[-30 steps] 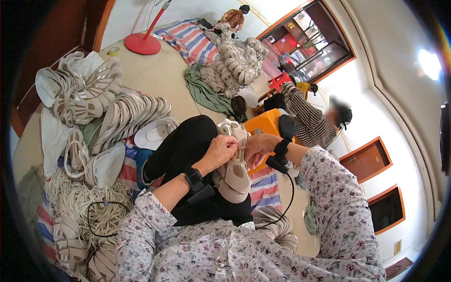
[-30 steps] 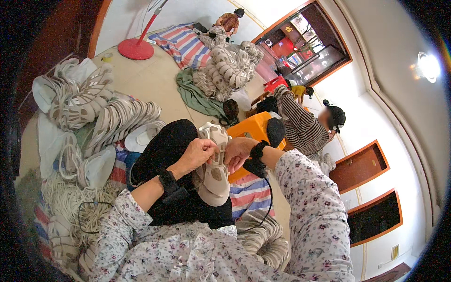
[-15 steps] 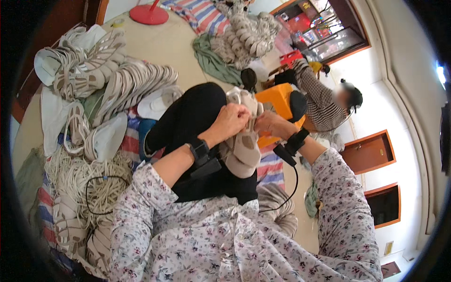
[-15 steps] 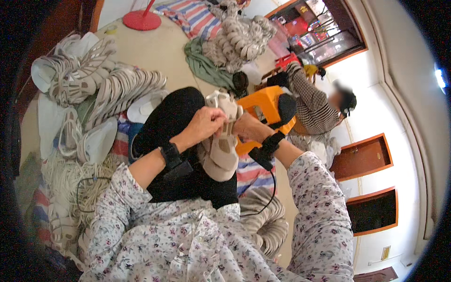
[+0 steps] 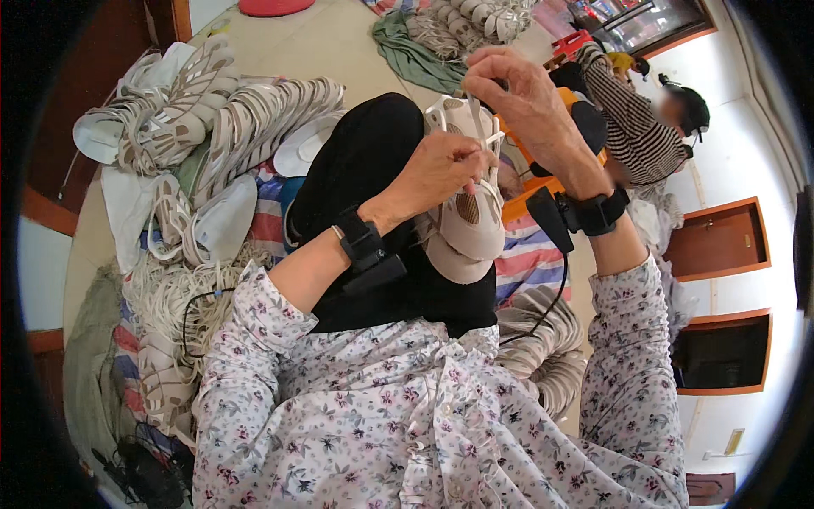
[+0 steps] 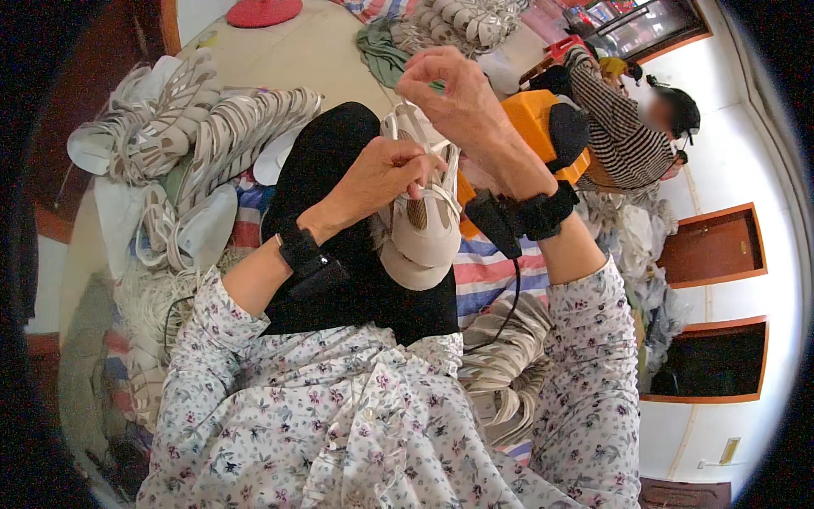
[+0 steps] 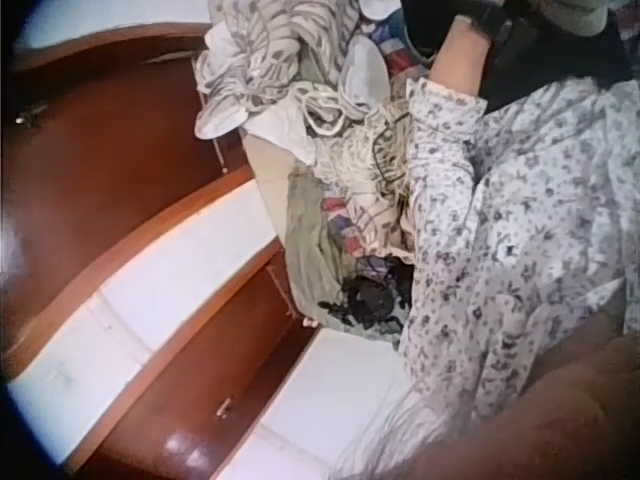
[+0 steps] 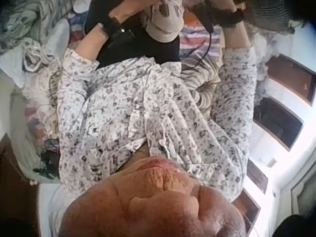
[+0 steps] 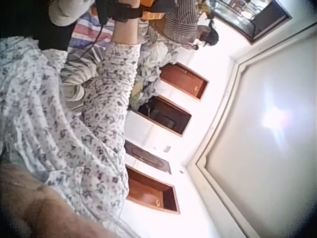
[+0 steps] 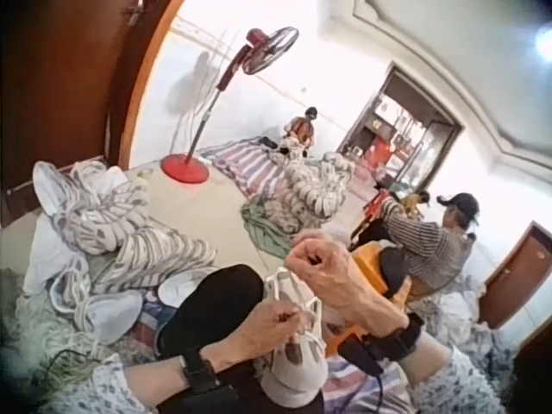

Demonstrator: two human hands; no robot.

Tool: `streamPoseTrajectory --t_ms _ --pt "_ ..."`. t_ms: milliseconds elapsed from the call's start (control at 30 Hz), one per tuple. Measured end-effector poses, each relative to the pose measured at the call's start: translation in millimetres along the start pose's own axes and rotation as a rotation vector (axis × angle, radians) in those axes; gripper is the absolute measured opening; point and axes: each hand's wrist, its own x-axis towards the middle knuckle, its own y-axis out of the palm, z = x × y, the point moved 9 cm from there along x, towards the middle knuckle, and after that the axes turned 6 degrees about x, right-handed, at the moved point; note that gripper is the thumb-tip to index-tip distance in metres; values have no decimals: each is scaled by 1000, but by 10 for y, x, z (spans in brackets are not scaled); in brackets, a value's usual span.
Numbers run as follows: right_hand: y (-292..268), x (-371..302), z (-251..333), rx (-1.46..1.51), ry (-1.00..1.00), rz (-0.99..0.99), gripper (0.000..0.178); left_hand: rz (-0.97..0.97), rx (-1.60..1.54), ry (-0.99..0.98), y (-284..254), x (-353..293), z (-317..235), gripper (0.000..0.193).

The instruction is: Thread laces through the eyelets of a shoe upper.

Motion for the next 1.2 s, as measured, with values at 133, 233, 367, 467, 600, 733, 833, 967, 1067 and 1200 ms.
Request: streamPoseTrajectory --t_ms 133,233,367,467,600,733,833,967,1067,1200 --pt "-103 -661 -385 97 490 37 24 -48 36 -157 -81 -77 78 28" --pt "127 -1453 -691 184 584 107 18 -74 -4 -194 -90 -91 75 27" --pt "305 -1785 -717 170 651 -12 13 -88 -38 -235 -74 -105 119 27" --pt "267 -1774 -664 99 551 -191 11 -88 -14 -260 -115 -109 84 28" --pt "324 -1717 -621 123 464 -211 9 -114 10 -269 -165 -153 35 28" --pt "261 -1718 -644 176 493 -221 8 -147 -15 -303 -235 -237 59 28" --pt "261 -1770 -754 439 607 -246 7 -253 -126 -313 -437 -306 54 25" --pt "268 -1694 -728 789 728 -196 5 -292 -507 -347 -887 -389 143 22" --pt "318 -1721 -836 931 730 -177 5 -388 -866 -293 -1401 -476 7 21" --pt "297 -1710 -860 1039 655 -149 10 -535 -721 -138 -2704 -664 -722 18"
